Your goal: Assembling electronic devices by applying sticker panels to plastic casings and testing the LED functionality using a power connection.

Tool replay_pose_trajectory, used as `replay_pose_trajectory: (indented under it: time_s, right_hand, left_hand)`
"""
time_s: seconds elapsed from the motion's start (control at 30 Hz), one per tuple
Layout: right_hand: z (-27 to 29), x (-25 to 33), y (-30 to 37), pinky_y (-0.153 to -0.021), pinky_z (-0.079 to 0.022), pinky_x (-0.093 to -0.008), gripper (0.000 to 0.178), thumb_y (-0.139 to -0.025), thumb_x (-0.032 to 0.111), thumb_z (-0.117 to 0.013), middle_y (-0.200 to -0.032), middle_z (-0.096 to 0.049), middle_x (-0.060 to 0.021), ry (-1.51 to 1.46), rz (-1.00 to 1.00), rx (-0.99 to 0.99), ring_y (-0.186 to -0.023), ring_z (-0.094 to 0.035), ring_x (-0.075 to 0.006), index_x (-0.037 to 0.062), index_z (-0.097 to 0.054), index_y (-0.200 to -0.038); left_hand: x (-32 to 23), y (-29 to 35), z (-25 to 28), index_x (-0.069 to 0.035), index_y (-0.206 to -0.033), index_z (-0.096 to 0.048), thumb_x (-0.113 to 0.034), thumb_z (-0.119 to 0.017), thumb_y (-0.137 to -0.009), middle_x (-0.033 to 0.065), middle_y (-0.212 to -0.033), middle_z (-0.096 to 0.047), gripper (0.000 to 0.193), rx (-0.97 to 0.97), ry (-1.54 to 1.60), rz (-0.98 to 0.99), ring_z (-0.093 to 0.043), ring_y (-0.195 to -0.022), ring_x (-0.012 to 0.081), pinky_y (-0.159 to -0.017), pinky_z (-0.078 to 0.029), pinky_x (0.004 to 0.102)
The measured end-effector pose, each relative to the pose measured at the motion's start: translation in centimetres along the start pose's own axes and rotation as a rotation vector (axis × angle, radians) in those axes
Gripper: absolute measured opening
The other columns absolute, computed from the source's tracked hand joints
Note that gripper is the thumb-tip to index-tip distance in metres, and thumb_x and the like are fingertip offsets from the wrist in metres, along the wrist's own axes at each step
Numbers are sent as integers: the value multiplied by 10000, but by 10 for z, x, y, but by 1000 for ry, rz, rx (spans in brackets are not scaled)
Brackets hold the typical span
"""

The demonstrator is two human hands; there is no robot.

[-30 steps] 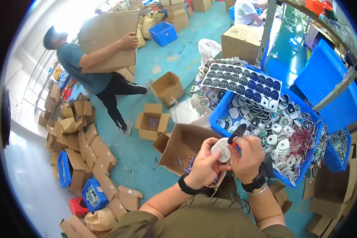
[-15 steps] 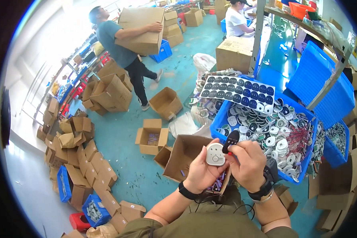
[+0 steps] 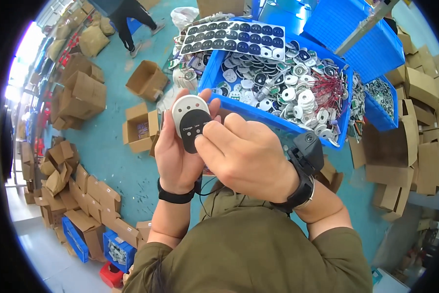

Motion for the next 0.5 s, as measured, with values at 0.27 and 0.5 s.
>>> replay_pose_trajectory:
  time_s: [0.27,0.5]
  right_hand:
    - [16,11,2,-462,-381,-246,188,-601,85,-585,-758,-505,0,64,-35,159,-595,-472,-142,78,-593,-789]
    - [17,13,-3,-454,-379,-241,212,-602,92,-588,-755,-501,0,74,-5,166,-587,-464,-140,70,-592,-813]
  left_hand:
    - [8,16,-6,-35,-1267,-255,-321,-255,-924,210,-1214,-398,446,34,70,46,-431,-1102,325,-904,-390,406]
    - [7,18,-11,-5,-1260,-259,-325,-269,-922,213,-1216,-395,466,27,16,34,-431,-1103,319,-928,-362,406]
Point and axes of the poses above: each hand's wrist, its own y-axis away from the middle knuckle, its own z-axis out of the back of the hand, x = y × z, the point moved 3 cm from there along -y, towards the middle knuckle
